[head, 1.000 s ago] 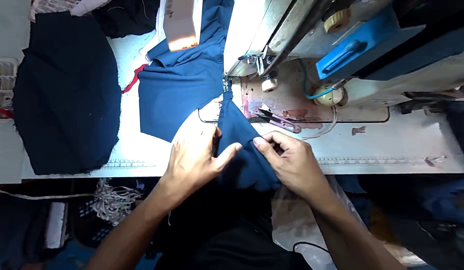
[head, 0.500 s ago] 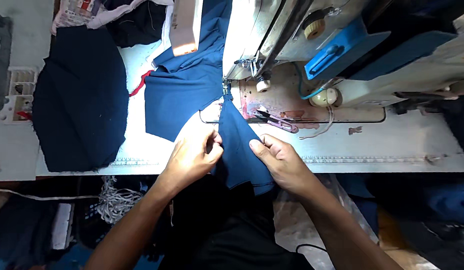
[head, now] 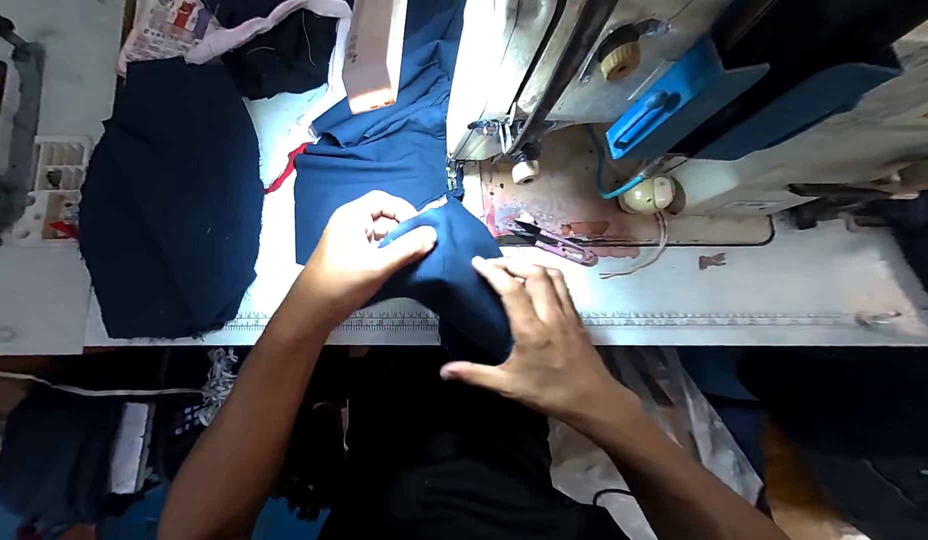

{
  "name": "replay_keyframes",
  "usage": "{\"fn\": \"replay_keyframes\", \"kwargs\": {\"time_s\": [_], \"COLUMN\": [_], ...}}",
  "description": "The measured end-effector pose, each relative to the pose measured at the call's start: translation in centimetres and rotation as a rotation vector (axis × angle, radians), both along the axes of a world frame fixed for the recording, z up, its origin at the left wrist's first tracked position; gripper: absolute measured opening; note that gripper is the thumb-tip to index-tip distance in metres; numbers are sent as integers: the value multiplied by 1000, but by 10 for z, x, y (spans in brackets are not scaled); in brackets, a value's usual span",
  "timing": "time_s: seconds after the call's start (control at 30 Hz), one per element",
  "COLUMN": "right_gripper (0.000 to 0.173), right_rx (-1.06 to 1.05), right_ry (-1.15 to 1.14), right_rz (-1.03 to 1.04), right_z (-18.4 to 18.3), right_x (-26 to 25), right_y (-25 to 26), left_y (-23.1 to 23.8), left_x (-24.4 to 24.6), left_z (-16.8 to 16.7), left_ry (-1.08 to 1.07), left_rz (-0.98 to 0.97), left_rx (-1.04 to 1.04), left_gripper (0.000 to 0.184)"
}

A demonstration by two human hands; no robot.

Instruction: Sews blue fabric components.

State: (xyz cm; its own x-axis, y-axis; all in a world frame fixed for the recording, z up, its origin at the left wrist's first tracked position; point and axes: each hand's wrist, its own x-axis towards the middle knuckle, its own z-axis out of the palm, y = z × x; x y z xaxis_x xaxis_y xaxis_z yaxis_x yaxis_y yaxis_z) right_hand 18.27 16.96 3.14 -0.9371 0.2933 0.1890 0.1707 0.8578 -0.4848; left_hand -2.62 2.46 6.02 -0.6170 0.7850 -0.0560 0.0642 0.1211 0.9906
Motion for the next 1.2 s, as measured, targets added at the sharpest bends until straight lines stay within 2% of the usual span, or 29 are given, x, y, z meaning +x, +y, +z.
{"fn": "replay_keyframes", "kwargs": {"time_s": [0.07,0.1,0.17,0.2,0.23,0.33,0.4,0.47,0.5,0.57,0.6,0.67,0.7,0.77,0.8,0.83,0.9,0.93,1.03,1.1,1.2], "right_gripper": [49,26,7,8,18,35,29,18,19,21,24,33,38,56,59,53,33,29,36,36,34], "right_rx": [-37,-135,-497,-697,-848,-1086,-1185,-1274,-1298,-1194,-1022,-502,-256,101,223,297,293,243,134,132,91], "right_ry": [101,152,173,182,194,190,141,125,136,165,154,87,66,64,114,172,191,116,-102,-110,-29], "right_rz": [7,-6,-35,-49,-48,12,49,12,-51,-250,-346,-482,-522,-525,-480,-403,-204,-111,45,64,-2], "right_z": [-10,-12,-7,-3,-2,-1,0,2,4,5,3,-4,-6,-8,-9,-10,-16,-20,-27,-27,-21], "right_x": [-10,-15,-22,-24,-26,-28,-27,-22,-21,-19,-18,-16,-14,-9,-8,-9,-11,-12,-13,-8,-3], "right_y": [-9,-10,-8,-5,-2,6,11,18,22,31,36,44,44,35,29,22,10,8,19,26,20], "left_y": [8,12,16,14,12,12,11,6,3,-1,-3,-3,0,8,8,5,-2,-6,-23,-32,-26], "left_x": [-7,-11,-20,-25,-32,-49,-58,-75,-87,-116,-127,-124,-108,-50,-19,4,15,6,-43,-58,-13], "left_z": [0,1,3,3,1,-4,-4,0,1,-1,-5,-6,-4,-9,-19,-32,-60,-67,-67,-56,-32], "left_ry": [-9,-43,-198,-324,-435,-538,-443,-166,-61,141,316,812,969,1072,1074,1086,1114,1129,1198,1277,1211], "left_rz": [80,108,119,96,76,77,39,18,8,-7,41,193,241,269,202,105,-44,-101,-244,-215,-58], "left_rx": [52,52,60,109,153,197,217,146,114,-32,-140,-384,-422,-442,-465,-492,-491,-443,-333,-384,-388], "left_gripper": [16,17,9,6,15,24,30,34,34,24,26,62,63,52,50,51,49,45,40,41,40]}}
